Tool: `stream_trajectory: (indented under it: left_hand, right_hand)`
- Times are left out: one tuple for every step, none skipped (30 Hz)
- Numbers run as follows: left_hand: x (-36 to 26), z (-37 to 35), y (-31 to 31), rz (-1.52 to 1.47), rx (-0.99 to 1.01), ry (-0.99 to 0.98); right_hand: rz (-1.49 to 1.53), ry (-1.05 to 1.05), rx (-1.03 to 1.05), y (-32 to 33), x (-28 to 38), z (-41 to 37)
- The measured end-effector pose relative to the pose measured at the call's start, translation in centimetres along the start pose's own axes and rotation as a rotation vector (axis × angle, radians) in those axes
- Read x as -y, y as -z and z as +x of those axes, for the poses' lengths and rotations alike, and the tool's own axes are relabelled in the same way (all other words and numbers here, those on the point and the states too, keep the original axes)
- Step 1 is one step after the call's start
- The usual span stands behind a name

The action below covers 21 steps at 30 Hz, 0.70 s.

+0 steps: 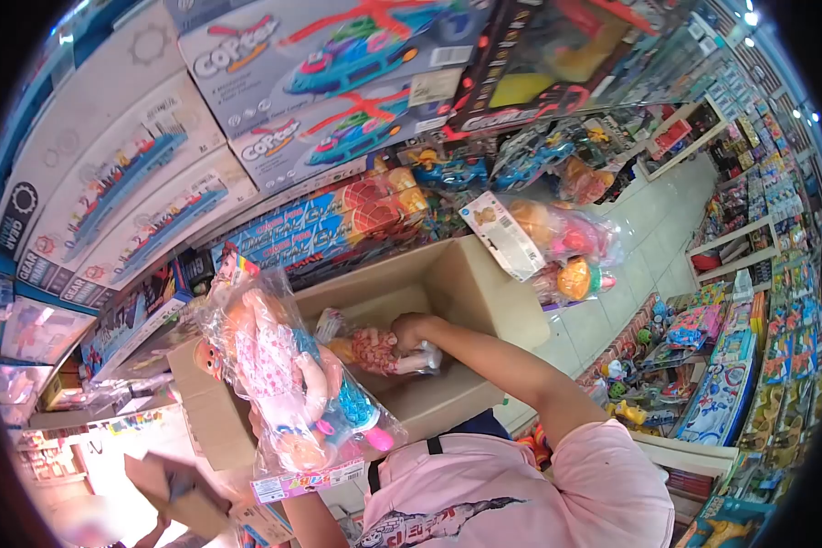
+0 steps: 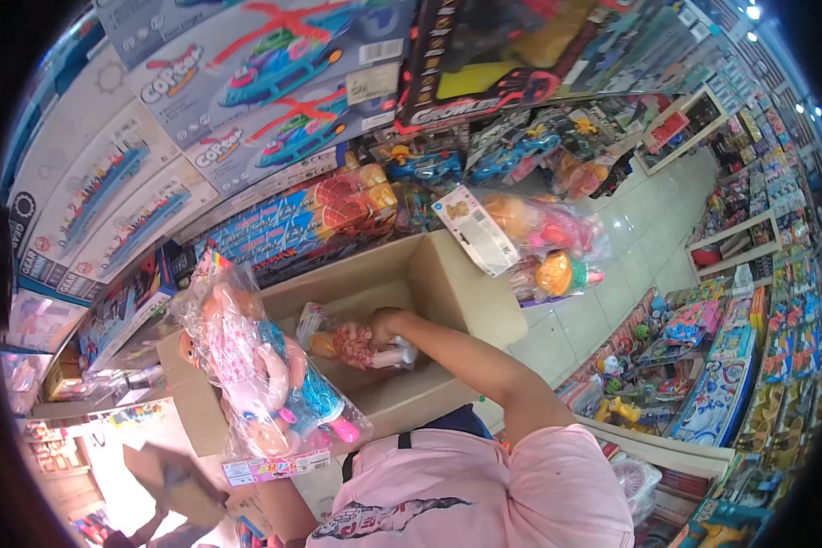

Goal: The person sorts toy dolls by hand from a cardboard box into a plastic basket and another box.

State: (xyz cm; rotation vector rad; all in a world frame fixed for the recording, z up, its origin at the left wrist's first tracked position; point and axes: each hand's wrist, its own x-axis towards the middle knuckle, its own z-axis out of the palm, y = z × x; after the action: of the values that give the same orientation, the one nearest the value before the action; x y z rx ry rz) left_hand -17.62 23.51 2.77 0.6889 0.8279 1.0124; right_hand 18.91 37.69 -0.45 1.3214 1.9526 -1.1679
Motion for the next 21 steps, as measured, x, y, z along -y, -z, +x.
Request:
stream_trajectory:
  left_hand:
    - [-1.0,1.2,0.5,0.001,0.014,-0.007]
    - [-0.7,2.1,-1.3,0.002,0.029,-0.012]
    - [-1.1,2.5,-0.7,0.001,0.045,-0.014]
    - [-0.8,2.6,-0.7,0.000,0.064,-0.015]
    - [-0.9,5.1,-3.3,-0.002,0.082,-0.014]
    - [-0.5,5.4,-3.8,-0.005,0.099,-0.014]
    - [-0.3,5.8,-3.5,-0.008,0.116,-0.013]
    - [-0.1,5.5,-1.8,-0.013,0.129,-0.010]
    - [-0.1,7.0,-2.6,-0.017,0.142,-0.005]
    - [0.6,7.0,-3.0,-0.021,0.155,0.001]
    - [1.1,7.8,-3.9,-0.025,0.165,0.010]
    - [0.8,11.1,-8.0,-0.028,0.174,0.020]
    - [0.8,8.8,-6.9,-0.031,0.183,0.028]
    - [1.6,11.1,-6.9,-0.035,0.190,0.035]
    - [2.2,11.5,-7.6,-0.039,0.196,0.041]
    - [2.9,11.7,-8.5,-0.044,0.200,0.046]
    - [3.5,11.8,-9.3,-0.050,0.202,0.051]
    - [3.7,12.7,-10.2,-0.055,0.201,0.054]
    - [4.0,13.2,-11.3,-0.057,0.200,0.055]
    - [4.1,13.8,-12.2,-0.058,0.198,0.052]
    - [4.4,14.1,-12.9,-0.058,0.195,0.047]
  right_hand:
    - [0.003,-0.011,-0.019,1.3,0.9,-2.9]
    - [-0.098,0.006,-0.145,2.6,1.3,-6.2]
    - [-0.200,0.018,-0.270,3.5,1.5,-9.6]
    - [-0.169,0.022,-0.343,4.3,1.3,-13.1]
    - [-0.138,0.026,-0.415,4.6,0.9,-16.5]
    - [-0.057,0.025,-0.468,4.8,0.3,-19.8]
    - [0.022,0.025,-0.521,4.6,-0.6,-22.7]
    - [0.109,0.105,-0.612,3.8,-2.2,-25.2]
    - [0.196,0.188,-0.702,3.0,-3.6,-27.5]
    - [0.271,0.149,-0.713,3.0,-3.3,-30.9]
    - [0.348,0.110,-0.722,2.9,-2.9,-33.9]
    - [0.356,0.094,-0.731,1.8,-3.7,-35.5]
    - [0.496,0.080,-0.858,0.3,-4.4,-37.1]
    - [0.635,0.067,-0.984,-0.9,-4.8,-38.2]
    - [0.637,0.054,-0.992,-2.1,-5.2,-38.8]
    - [0.880,0.045,-1.109,-3.3,-5.7,-39.1]
    - [1.125,0.037,-1.219,-4.1,-6.3,-39.4]
    - [1.120,0.008,-1.289,-4.4,-6.8,-39.7]
    - [1.120,0.005,-1.294,-4.8,-7.8,-39.7]
    - [1.191,-0.003,-1.374,-5.3,-9.2,-39.4]
    - [1.262,-0.007,-1.451,-5.4,-10.4,-39.2]
